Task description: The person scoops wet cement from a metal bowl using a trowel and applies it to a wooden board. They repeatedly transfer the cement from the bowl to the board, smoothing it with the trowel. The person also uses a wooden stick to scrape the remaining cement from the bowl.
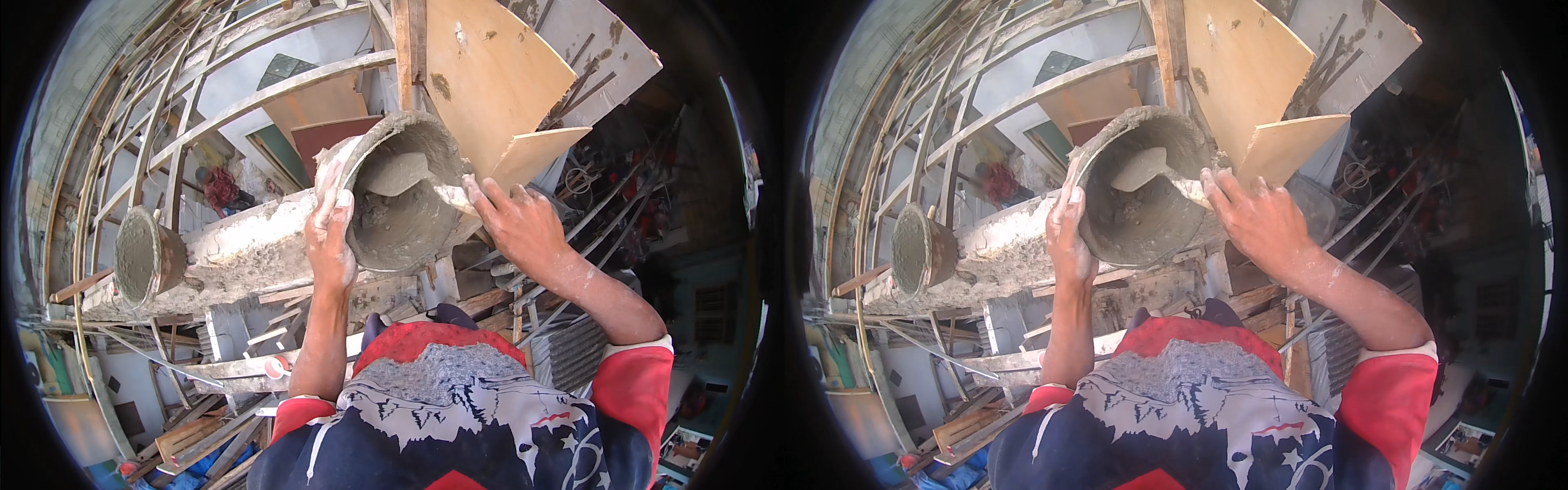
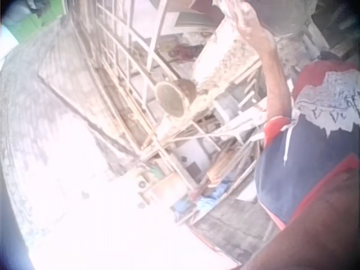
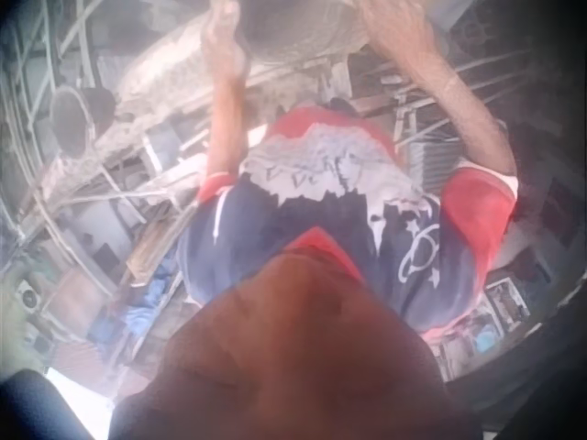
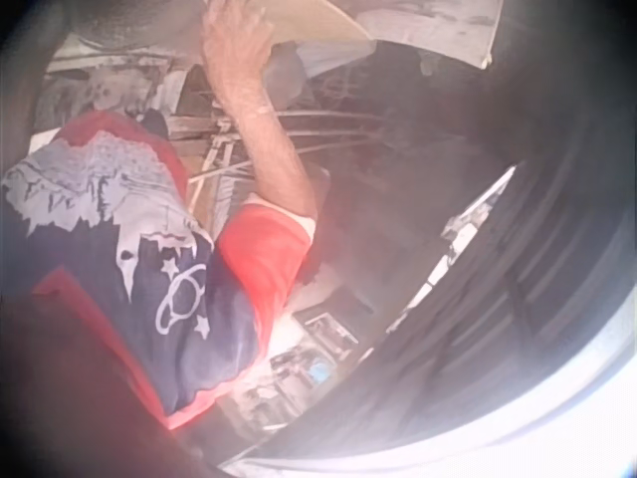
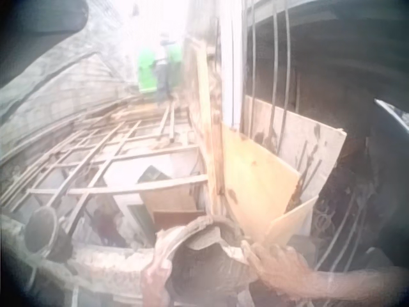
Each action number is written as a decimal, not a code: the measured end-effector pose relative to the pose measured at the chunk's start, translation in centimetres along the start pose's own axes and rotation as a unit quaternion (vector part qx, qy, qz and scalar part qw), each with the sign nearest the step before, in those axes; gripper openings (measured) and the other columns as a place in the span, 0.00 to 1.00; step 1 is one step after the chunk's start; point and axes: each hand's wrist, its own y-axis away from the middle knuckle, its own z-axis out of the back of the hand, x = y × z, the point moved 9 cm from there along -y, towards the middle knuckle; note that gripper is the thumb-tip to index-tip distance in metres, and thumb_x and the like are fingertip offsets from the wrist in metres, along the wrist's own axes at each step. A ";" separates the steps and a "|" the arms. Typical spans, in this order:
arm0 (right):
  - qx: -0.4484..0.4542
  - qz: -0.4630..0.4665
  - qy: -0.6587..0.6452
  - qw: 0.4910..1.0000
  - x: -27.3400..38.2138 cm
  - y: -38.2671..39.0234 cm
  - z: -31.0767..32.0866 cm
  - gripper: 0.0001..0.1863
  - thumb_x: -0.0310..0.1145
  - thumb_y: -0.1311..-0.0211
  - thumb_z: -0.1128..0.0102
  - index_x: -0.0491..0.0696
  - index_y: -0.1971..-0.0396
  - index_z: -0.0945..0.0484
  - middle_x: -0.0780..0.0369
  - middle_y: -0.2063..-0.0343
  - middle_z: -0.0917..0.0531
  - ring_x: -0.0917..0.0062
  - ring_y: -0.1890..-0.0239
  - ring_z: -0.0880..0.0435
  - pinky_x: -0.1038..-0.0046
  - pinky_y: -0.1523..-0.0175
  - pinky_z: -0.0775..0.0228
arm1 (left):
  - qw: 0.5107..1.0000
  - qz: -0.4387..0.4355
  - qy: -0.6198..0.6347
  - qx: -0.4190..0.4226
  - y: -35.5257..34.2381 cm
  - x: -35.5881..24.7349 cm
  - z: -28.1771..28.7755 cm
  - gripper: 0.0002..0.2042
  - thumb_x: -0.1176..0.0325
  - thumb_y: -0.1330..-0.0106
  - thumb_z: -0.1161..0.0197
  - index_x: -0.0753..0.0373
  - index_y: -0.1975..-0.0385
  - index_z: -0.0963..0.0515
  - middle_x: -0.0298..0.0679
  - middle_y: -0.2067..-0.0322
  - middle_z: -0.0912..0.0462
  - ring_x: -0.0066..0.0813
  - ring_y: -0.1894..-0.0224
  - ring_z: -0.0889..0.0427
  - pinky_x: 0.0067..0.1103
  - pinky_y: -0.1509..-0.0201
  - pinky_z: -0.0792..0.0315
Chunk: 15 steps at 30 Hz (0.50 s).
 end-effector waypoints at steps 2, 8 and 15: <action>-0.006 0.000 0.041 0.999 -0.3 -1.5 -1.1 0.30 0.30 0.38 0.42 0.41 0.34 0.29 0.60 0.52 0.22 0.67 0.61 0.13 0.67 0.63 0.18 | 1.000 -0.026 -0.004 0.009 -0.1 0.7 0.4 0.28 0.63 0.24 0.43 0.74 0.29 0.33 0.44 0.25 0.36 0.33 0.24 0.40 0.28 0.24 0.42; 0.075 0.025 -0.039 0.996 1.1 2.5 -5.4 0.31 0.30 0.37 0.43 0.39 0.33 0.31 0.57 0.52 0.21 0.65 0.69 0.12 0.66 0.65 0.19 | 1.000 -0.027 0.004 0.008 -0.3 0.7 -0.4 0.31 0.61 0.26 0.41 0.76 0.29 0.35 0.49 0.28 0.32 0.32 0.27 0.34 0.26 0.22 0.48; 0.003 -0.015 0.011 1.000 0.1 -0.4 -3.8 0.33 0.33 0.37 0.39 0.42 0.32 0.33 0.57 0.53 0.22 0.65 0.67 0.12 0.65 0.67 0.19 | 0.989 -0.057 -0.133 0.031 0.2 0.1 -2.2 0.28 0.61 0.25 0.42 0.74 0.31 0.31 0.48 0.26 0.35 0.35 0.24 0.40 0.29 0.22 0.48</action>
